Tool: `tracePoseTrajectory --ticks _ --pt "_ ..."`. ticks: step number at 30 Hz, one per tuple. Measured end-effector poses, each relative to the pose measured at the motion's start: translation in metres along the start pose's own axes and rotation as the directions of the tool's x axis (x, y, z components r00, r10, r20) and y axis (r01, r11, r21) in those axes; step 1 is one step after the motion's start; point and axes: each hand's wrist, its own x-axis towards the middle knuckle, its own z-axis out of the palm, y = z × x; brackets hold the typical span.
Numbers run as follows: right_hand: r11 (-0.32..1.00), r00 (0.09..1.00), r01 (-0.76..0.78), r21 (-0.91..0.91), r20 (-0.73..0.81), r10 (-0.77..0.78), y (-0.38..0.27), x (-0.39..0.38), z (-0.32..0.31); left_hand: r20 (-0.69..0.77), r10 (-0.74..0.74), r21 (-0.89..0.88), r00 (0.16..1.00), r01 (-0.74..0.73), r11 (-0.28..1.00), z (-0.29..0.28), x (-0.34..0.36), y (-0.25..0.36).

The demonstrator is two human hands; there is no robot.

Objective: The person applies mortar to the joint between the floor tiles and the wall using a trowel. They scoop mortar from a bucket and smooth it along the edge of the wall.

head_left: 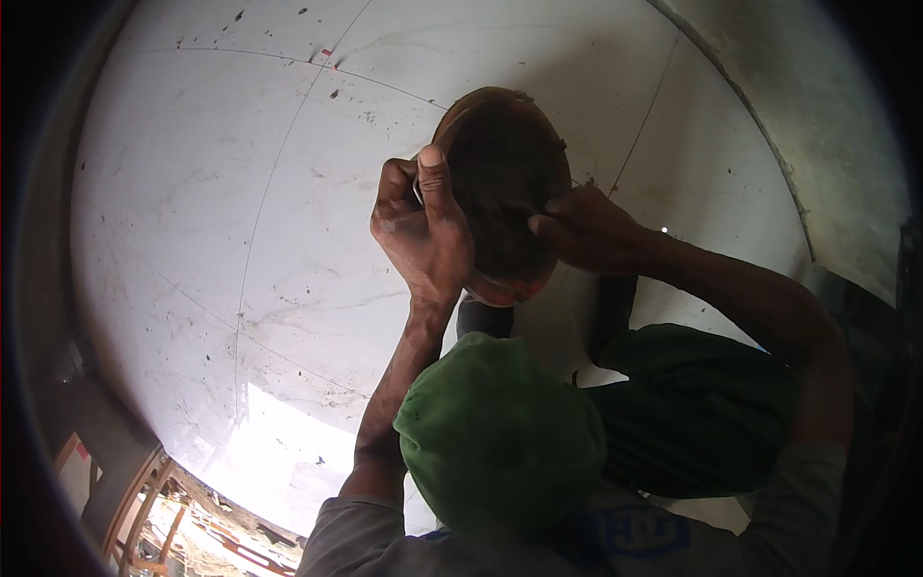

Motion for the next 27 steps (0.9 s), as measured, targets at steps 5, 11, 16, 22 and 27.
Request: tracePoseTrajectory --ticks 5,11,16,22,27 --pt "0.947 0.987 -0.126 0.295 0.130 0.091 0.006 -0.011 -0.015 -0.045 -0.062 0.056 0.997 0.065 0.996 -0.027 0.001 -0.007" --pt "0.802 0.959 -0.265 0.536 0.237 0.158 0.003 -0.019 -0.045 -0.118 -0.096 -0.105 0.988 0.083 0.991 -0.052 0.023 -0.026" --pt "0.811 0.976 -0.220 0.542 0.121 0.184 0.038 -0.040 -0.085 -0.099 -0.237 -0.187 0.967 0.216 0.958 -0.069 0.043 -0.042" --pt "0.866 0.965 -0.244 0.437 0.202 0.170 0.069 -0.053 -0.170 -0.049 -0.130 0.079 0.990 0.133 0.988 -0.115 0.053 -0.085" --pt "0.736 0.938 -0.342 0.584 0.167 0.303 0.152 -0.035 -0.235 -0.201 -0.281 -0.127 0.938 0.259 0.957 -0.101 0.047 -0.065"
